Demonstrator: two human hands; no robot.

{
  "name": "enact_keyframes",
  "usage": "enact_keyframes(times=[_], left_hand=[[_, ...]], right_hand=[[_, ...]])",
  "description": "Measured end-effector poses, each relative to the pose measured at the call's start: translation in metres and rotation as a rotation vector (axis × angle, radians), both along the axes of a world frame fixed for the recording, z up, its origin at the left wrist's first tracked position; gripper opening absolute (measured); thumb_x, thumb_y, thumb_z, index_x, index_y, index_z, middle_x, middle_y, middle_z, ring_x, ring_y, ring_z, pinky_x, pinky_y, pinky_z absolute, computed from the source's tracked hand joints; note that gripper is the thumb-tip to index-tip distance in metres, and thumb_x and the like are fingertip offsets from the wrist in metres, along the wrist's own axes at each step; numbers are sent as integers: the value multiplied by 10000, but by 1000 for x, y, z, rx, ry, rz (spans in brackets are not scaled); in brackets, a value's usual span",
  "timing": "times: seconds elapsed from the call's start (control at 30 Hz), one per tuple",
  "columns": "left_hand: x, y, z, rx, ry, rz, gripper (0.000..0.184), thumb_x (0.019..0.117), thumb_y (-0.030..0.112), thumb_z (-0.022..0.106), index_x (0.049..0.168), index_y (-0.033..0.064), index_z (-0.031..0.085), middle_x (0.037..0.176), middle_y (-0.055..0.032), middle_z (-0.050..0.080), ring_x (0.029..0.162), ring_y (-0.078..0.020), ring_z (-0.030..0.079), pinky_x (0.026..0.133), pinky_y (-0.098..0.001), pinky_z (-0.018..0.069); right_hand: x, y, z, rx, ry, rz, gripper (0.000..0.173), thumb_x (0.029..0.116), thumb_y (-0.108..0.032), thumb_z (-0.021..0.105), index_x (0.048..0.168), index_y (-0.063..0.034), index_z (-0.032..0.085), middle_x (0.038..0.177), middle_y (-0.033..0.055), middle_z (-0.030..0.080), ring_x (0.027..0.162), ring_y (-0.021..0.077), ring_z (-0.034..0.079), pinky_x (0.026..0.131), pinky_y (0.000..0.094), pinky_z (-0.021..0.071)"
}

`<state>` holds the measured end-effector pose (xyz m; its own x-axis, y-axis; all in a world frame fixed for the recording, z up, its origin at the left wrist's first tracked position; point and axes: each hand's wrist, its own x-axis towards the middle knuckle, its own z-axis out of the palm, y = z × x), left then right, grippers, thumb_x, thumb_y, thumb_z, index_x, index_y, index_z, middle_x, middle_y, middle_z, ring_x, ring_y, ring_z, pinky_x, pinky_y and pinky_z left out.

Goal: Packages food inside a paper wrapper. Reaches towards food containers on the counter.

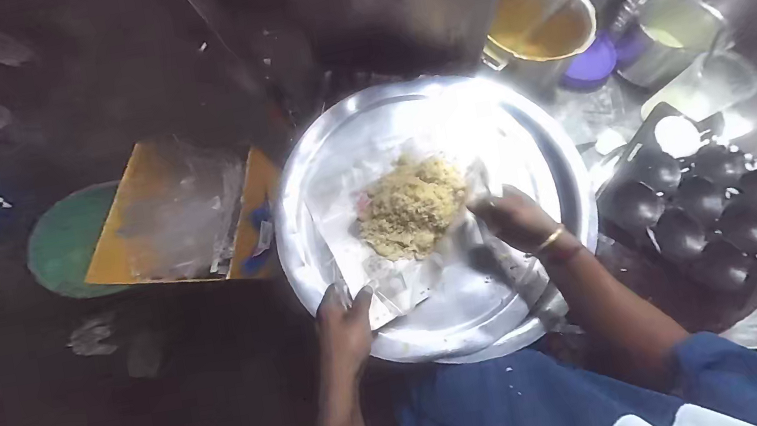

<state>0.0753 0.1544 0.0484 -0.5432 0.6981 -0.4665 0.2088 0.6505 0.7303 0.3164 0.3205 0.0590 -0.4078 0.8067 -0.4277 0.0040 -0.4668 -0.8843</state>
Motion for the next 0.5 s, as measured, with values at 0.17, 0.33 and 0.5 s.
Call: enact_keyframes(times=[0.17, 0.33, 0.5], left_hand=[[-12, -15, -3, 27, -51, 102, 297, 987, 105, 638, 1242, -19, 551, 1026, -146, 626, 771, -155, 673, 644, -347, 599], [-15, -31, -11, 215, -109, 97, 464, 854, 29, 705, 1294, -23, 566, 1144, -118, 664, 963, -105, 668, 821, -294, 583], [6, -35, 6, 339, -248, 256, 280, 791, -82, 699, 1042, 4, 611, 792, 22, 693, 640, -63, 687, 568, -242, 610]], right_hand=[[64, -6, 3, -15, -446, 355, 254, 931, -160, 697, 1157, -50, 661, 934, 20, 724, 823, 86, 701, 787, 301, 606], [46, 31, -13, 45, -713, 202, 641, 954, -516, 674, 1380, -45, 590, 1075, 170, 699, 894, 245, 660, 814, 457, 550], [2, 58, -17, 261, -769, 119, 356, 908, -242, 776, 1195, -45, 701, 974, 180, 726, 804, 311, 691, 729, 541, 563]])
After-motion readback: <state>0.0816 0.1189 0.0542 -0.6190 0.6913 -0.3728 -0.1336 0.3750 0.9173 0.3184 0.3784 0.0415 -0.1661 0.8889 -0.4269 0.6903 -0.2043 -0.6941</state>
